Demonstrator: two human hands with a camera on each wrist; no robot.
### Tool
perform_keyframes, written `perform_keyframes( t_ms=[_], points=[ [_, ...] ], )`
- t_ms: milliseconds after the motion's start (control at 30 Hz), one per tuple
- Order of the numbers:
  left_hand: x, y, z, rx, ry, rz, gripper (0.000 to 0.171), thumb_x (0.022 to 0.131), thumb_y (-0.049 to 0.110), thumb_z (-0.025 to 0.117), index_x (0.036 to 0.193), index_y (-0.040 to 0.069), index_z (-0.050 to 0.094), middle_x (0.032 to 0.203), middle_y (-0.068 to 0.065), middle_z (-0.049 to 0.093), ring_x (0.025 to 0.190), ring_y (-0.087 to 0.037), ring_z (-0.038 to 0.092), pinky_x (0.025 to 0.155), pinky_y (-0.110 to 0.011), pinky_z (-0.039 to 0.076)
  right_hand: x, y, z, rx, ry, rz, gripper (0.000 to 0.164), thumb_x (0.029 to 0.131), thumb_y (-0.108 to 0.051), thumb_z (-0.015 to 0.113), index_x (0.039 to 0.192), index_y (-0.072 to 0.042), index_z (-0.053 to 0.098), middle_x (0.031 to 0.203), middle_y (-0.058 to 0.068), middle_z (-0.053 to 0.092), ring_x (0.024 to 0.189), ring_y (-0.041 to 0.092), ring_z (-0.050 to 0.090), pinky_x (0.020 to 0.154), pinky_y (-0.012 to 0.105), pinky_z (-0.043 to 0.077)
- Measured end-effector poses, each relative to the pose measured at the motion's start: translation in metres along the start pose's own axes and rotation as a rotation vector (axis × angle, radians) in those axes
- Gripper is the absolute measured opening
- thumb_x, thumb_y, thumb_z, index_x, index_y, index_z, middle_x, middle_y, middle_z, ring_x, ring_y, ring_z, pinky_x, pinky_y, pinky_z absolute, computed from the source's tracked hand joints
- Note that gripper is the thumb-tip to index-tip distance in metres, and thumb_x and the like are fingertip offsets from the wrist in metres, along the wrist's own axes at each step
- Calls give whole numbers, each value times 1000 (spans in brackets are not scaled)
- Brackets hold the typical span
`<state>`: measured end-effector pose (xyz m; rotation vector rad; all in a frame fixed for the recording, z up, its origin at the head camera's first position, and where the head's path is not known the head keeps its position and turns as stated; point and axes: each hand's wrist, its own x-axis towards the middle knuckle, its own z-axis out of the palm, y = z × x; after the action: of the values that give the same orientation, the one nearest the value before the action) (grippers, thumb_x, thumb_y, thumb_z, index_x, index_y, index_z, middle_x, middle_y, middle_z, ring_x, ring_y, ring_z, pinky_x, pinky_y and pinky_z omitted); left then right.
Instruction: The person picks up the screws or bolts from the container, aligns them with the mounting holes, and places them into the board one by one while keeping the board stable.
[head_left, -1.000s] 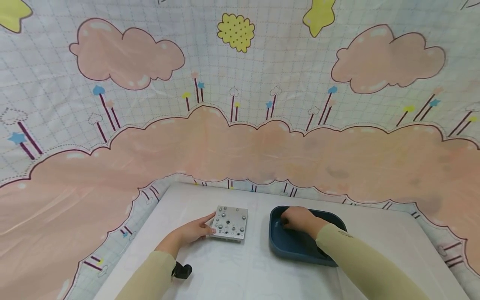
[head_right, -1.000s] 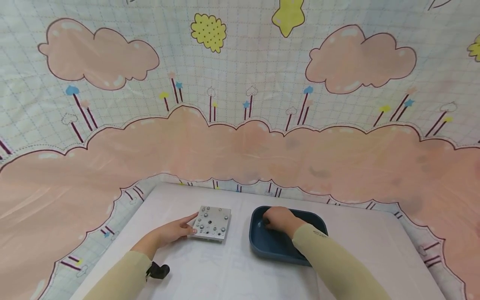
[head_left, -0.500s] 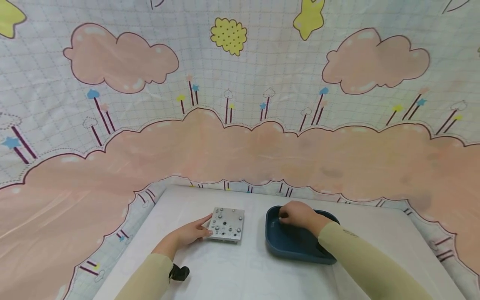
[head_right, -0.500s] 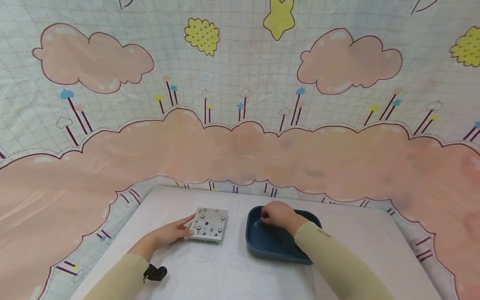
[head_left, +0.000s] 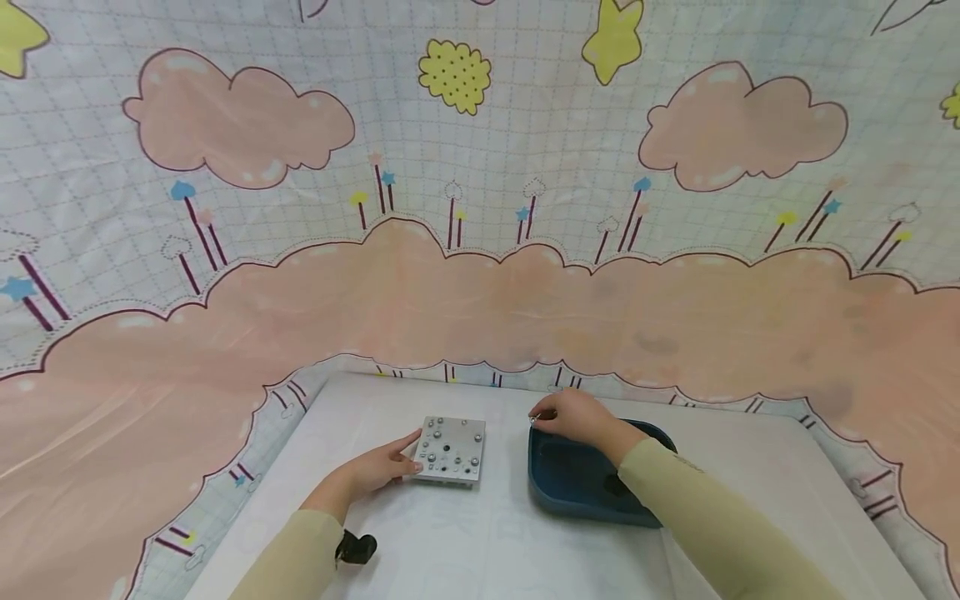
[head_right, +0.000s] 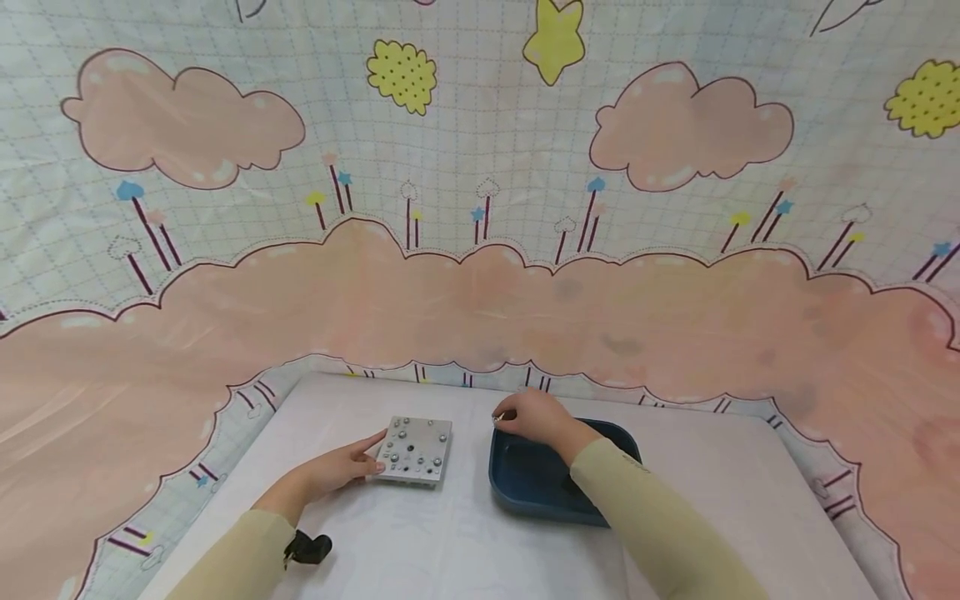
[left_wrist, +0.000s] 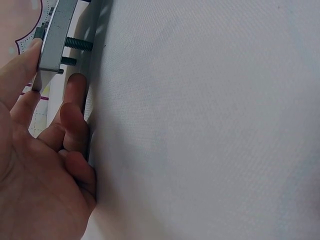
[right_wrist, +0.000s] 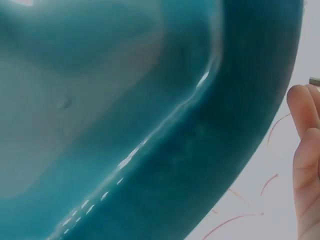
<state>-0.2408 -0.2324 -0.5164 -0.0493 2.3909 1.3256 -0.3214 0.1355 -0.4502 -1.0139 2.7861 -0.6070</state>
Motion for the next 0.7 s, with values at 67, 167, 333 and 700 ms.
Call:
perform_keyframes(
  t_ms=[67, 167, 333, 700],
  points=[
    [-1, 0, 0, -4, -2, -1, 78, 90, 35, 72, 157, 28, 32, 96, -7, 58, 86, -22, 51, 85, -44, 35, 5, -8, 3, 30, -11, 10, 20, 94, -24, 69, 111, -17, 76, 98, -7, 72, 75, 2, 63, 73, 29, 53],
    [-1, -1, 0, -8, -1, 1, 78, 90, 35, 72, 156, 28, 32, 96, -7, 58, 85, -21, 51, 85, -44, 36, 14, -22, 6, 64, -30, 34, 21, 95, -25, 68, 114, -20, 75, 100, -6, 73, 67, 3, 62, 67, 27, 52],
    [2, -3, 0, -9, 1, -2, 78, 90, 36, 73, 156, 29, 33, 95, -6, 58, 85, -21, 51, 85, -44, 36, 29, -49, 13, 119, -66, 39, 23, 96, -25, 66, 117, -17, 74, 101, -4, 72, 69, 16, 68, 65, 29, 50],
    [2, 0, -1, -3, -18, -8, 79, 90, 38, 71, 157, 28, 30, 91, -7, 57, 84, -21, 51, 86, -44, 35, 62, -86, 47, 171, -106, 32, 21, 95, -21, 68, 114, -14, 74, 93, -8, 69, 70, 17, 68, 67, 26, 47]
  ],
)
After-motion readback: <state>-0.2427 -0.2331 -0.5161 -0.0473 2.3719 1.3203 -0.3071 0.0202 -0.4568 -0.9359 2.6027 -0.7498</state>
